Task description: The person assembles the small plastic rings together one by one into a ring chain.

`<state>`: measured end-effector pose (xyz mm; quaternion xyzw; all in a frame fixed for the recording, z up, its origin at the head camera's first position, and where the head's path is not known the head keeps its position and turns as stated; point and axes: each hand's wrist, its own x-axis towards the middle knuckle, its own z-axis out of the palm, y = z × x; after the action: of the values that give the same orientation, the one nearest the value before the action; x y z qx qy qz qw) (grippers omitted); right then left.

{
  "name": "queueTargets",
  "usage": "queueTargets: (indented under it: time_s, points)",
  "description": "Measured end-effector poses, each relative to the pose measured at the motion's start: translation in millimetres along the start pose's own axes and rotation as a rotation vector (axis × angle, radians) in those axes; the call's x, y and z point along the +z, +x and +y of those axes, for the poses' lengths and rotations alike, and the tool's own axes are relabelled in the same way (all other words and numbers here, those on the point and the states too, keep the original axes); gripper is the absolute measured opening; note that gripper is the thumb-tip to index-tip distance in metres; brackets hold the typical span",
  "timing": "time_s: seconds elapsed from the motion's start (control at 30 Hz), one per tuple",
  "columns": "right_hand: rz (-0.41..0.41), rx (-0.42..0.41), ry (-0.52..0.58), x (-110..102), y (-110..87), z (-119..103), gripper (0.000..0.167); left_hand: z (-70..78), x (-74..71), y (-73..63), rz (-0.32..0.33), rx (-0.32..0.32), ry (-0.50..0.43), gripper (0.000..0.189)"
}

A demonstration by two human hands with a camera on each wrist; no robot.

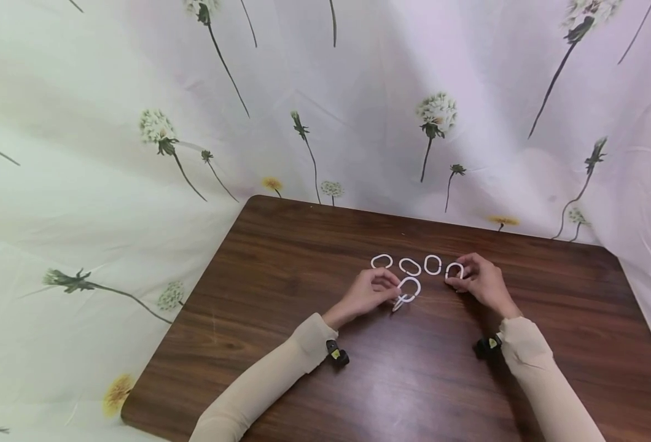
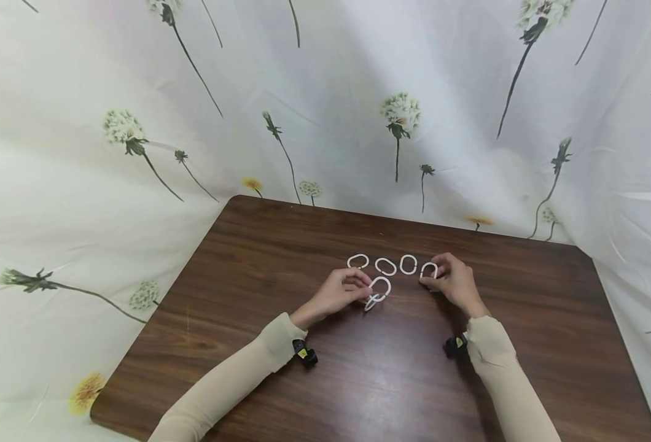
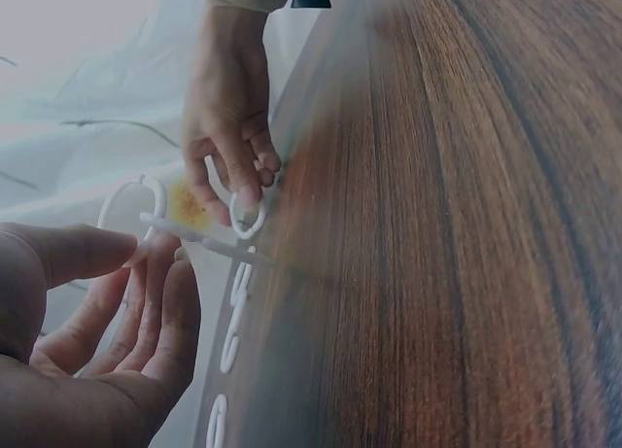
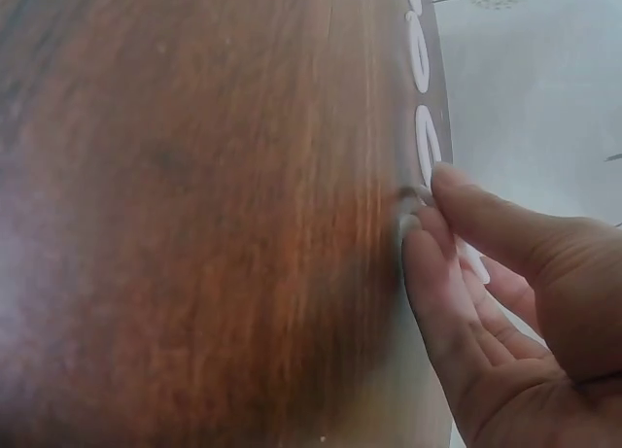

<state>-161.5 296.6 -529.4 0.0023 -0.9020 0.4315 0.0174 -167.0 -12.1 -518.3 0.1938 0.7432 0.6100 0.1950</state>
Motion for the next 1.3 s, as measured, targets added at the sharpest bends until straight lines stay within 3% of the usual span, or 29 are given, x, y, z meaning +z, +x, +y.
queueTargets:
  time_s: [0.37, 0.6, 0.83, 1.3]
  points:
    - [-0.037, 0.002, 0.105, -2, -8.4, -1, 0.054, 1.6, 1.1, 0.7, -0.007, -0.012, -0.002, 0.021]
    - [-0.040, -0.003, 0.080, 0, -13.8, -2, 0.055, 4.0, -0.8, -1.9, 0.019, -0.022, 0.006, 0.020]
    - [-0.062, -0.014, 0.204, 0, -20.3, -9, 0.057, 2.8, -1.3, -0.4, 0.016, -0.013, -0.034, 0.020]
    - [-0.050, -0.055, 0.213, 3, -31.3, -25, 0.054, 2.7, -1.0, 1.7, 0.035, -0.024, -0.065, 0.020]
